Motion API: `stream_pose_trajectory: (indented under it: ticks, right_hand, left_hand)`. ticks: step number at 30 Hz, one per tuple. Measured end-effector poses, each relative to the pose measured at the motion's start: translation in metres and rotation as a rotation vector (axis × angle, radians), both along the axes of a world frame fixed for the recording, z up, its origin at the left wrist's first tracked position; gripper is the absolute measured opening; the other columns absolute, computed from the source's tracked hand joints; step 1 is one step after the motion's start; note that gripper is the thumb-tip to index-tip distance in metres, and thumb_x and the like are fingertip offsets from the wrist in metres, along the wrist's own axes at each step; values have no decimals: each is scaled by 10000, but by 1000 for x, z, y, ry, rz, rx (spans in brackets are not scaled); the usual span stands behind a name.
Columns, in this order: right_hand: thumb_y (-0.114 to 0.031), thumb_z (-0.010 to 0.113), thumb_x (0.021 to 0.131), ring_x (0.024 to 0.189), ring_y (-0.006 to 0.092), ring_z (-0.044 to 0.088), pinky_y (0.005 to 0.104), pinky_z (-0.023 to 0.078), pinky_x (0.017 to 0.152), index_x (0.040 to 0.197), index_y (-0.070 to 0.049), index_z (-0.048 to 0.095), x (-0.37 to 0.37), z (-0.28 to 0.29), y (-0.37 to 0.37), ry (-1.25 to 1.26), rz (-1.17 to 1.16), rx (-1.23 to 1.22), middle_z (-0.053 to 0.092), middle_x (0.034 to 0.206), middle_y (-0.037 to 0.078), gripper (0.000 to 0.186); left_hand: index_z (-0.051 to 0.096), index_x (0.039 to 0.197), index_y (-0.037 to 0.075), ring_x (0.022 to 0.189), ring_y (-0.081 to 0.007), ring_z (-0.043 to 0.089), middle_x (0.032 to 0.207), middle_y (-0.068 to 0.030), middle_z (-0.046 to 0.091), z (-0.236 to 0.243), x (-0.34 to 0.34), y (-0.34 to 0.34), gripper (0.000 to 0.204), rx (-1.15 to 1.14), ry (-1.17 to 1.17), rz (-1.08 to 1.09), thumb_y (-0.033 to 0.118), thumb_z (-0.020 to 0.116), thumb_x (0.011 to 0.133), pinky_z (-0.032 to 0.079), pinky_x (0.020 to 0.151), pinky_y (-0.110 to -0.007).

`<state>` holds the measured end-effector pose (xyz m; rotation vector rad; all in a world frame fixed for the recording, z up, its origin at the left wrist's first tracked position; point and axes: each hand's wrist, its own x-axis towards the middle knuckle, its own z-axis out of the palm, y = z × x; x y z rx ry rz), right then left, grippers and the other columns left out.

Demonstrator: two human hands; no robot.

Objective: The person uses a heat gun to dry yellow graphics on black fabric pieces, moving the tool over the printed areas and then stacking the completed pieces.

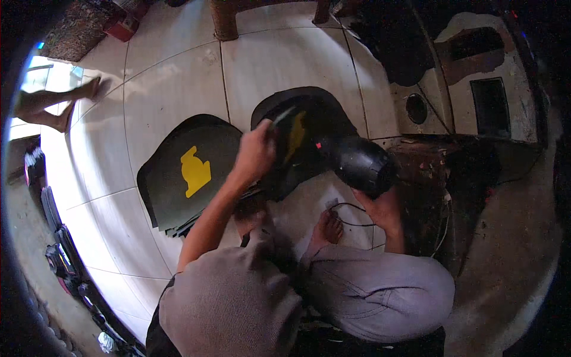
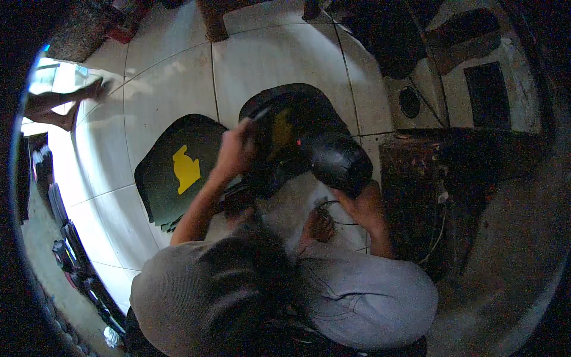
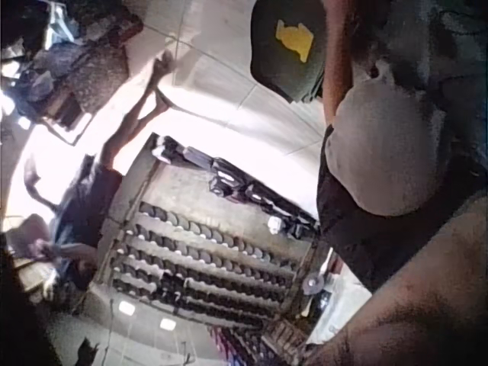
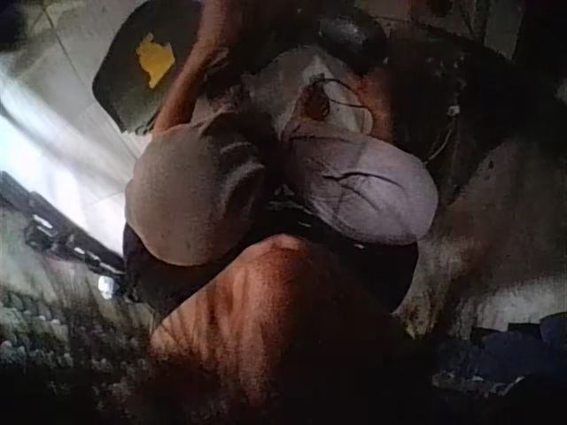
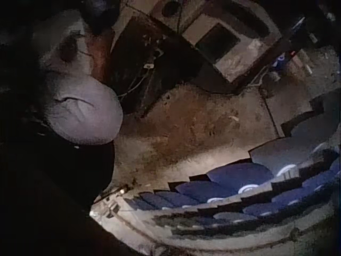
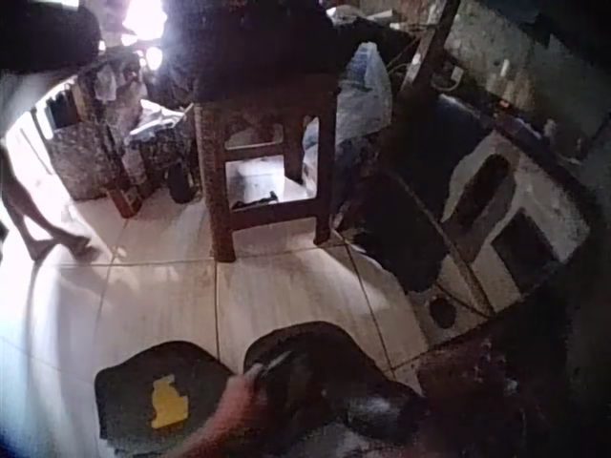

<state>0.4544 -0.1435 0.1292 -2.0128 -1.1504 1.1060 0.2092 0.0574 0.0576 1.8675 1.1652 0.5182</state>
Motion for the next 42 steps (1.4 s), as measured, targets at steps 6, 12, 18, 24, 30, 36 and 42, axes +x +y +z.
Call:
stream_pose_trajectory:
  ticks: [6, 12, 18, 24, 30, 36, 42]
  right_hand:
    - [-137, 753, 844, 1058, 232, 623, 368, 480, 927, 1214, -18, 589, -4, 5, -1, 8, -48, 10, 650, 1152, 120, 422]
    - [-137, 740, 851, 1042, 223, 639, 365, 485, 909, 1181, -38, 627, -9, -7, 7, 29, 49, 104, 677, 1119, 111, 363]
    - [-192, 727, 862, 995, 263, 671, 381, 508, 862, 1162, -31, 638, -8, -6, 1, -28, 45, 35, 701, 1060, 136, 351]
    - [-237, 720, 855, 937, 340, 708, 417, 538, 796, 1084, -19, 670, -12, 5, -1, -115, 37, 88, 721, 986, 188, 320]
    - [-215, 736, 833, 923, 339, 709, 403, 541, 788, 1071, -23, 679, -7, 2, -11, -112, 45, 91, 723, 983, 181, 311]
    - [-192, 742, 837, 983, 308, 679, 402, 514, 852, 1122, -29, 655, -3, 2, -13, -66, 60, 81, 701, 1051, 157, 339]
    - [-189, 767, 837, 1074, 252, 619, 391, 463, 953, 1212, -31, 604, 2, 9, -11, 17, 90, 11, 659, 1149, 116, 438]
  left_hand:
    - [521, 1311, -78, 1238, -310, 566, 1277, -245, 608, 6, -144, 59, 395, -116, 102, 47, 80, 518, 950, 417, 1045, -356]
    - [580, 1209, -54, 1145, -389, 582, 1178, -246, 630, -11, -263, 27, 414, 31, 559, 240, 212, 646, 900, 438, 988, -425]
    - [639, 1039, 36, 997, -349, 600, 1022, -145, 655, -1, -150, 16, 289, 621, 396, 279, 173, 737, 804, 461, 893, -432]
    - [471, 1315, -67, 1119, -357, 515, 1216, -207, 529, -41, -4, -14, 767, 434, 310, -175, 287, 811, 726, 460, 936, -418]
    - [252, 1416, -183, 1085, -337, 495, 1186, -219, 479, -62, 22, -20, 1080, 341, 483, -125, 318, 848, 667, 448, 950, -401]
    - [414, 1325, -68, 1113, -417, 518, 1184, -239, 558, -72, 14, -16, 689, 172, 297, -139, 167, 755, 774, 438, 954, -454]
    - [564, 1053, -29, 945, -484, 583, 935, -293, 613, -42, 15, -15, 204, -85, 54, -97, 84, 604, 888, 473, 761, -488]
